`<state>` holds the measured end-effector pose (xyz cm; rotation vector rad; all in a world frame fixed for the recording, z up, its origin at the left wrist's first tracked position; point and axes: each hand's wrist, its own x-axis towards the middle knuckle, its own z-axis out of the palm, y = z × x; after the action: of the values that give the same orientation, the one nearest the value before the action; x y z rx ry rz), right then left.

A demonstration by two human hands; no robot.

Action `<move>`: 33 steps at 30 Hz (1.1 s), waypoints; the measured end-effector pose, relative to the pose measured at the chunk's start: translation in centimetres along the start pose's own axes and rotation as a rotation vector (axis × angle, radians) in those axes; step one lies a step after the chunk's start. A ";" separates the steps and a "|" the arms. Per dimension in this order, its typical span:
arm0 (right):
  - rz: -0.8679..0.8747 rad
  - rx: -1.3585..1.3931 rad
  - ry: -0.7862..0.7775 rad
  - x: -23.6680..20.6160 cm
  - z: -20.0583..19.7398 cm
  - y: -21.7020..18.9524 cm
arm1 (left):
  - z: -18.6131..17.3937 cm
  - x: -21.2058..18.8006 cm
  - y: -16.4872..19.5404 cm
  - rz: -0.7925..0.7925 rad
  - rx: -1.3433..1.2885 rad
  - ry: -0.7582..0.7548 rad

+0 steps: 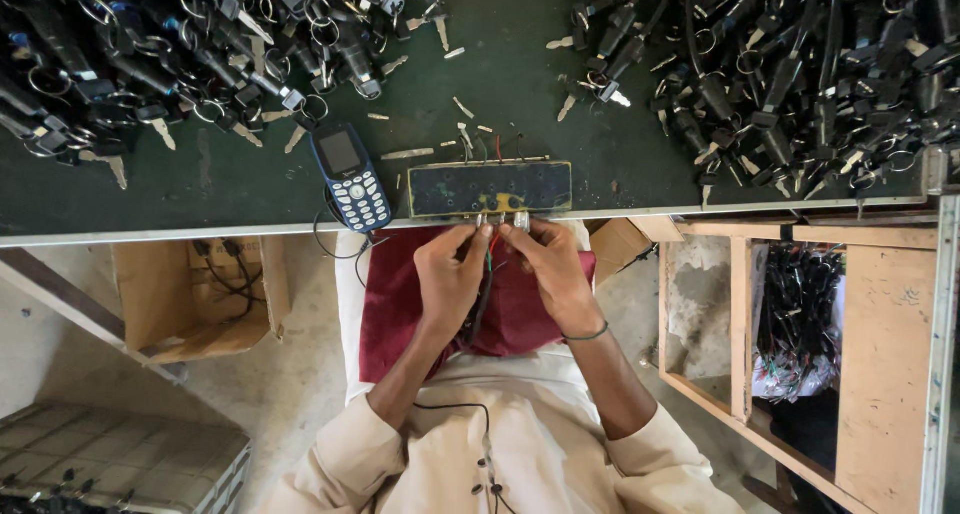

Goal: The person sits at a workbench assembling electrical connectors. They pick up wires and connector housings, twist and insert wire ends into connectors, press assembled connectors onto a test board on the bench, and toss finished assemblies onto large piles of completed connectors on either side.

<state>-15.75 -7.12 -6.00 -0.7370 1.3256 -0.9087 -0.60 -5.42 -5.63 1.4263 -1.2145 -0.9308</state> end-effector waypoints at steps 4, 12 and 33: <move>0.009 -0.030 0.021 0.0 0.0 -0.1 | -0.9 -0.1 0.6 -0.026 0.033 0.029; 0.038 0.018 -0.010 0.4 -0.2 0.2 | -2.7 1.2 0.1 -0.191 0.082 -0.142; -0.335 -0.804 -0.511 -1.4 -3.0 -1.8 | -1.8 1.3 0.9 -0.463 -0.219 -0.147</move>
<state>-18.96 -6.61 -4.14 -1.7266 1.0924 -0.3547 1.18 -6.34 -4.37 1.5069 -0.8621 -1.4604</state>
